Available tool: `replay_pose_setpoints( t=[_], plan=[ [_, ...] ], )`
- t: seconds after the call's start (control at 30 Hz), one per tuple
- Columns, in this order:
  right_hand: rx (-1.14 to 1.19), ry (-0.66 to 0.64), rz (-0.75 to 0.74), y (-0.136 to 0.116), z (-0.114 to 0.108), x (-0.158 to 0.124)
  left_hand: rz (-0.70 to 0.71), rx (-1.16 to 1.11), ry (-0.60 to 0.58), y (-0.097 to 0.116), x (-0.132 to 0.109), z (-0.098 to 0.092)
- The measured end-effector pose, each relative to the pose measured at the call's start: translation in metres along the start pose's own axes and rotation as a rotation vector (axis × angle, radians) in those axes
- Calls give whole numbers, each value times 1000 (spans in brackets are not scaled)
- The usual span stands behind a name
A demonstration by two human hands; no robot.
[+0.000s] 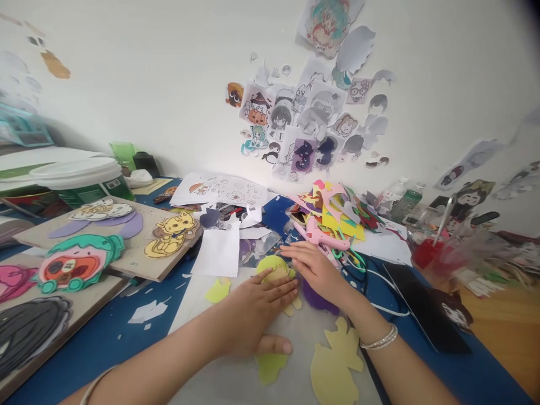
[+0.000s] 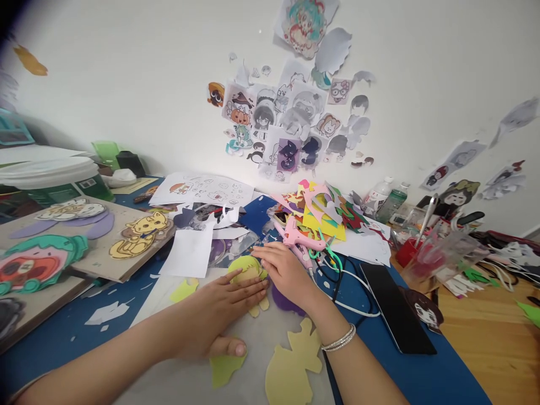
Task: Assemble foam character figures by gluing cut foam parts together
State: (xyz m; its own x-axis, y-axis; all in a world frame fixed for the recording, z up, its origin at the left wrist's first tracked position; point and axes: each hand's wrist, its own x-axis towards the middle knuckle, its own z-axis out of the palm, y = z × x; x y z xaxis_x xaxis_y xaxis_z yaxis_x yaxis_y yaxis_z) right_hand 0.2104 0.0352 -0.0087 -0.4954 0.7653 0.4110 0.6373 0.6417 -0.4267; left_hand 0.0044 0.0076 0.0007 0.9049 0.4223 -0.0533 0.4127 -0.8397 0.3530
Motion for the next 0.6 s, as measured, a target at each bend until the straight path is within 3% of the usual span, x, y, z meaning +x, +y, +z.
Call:
replay_pose_setpoints(
  t=[0.27, 0.6],
  plan=[
    [6, 122, 19, 3, -5, 1, -10, -5, -35, 4, -1, -9],
    [22, 225, 49, 8, -12, 3, 14, 28, 53, 1, 1, -2]
  ],
)
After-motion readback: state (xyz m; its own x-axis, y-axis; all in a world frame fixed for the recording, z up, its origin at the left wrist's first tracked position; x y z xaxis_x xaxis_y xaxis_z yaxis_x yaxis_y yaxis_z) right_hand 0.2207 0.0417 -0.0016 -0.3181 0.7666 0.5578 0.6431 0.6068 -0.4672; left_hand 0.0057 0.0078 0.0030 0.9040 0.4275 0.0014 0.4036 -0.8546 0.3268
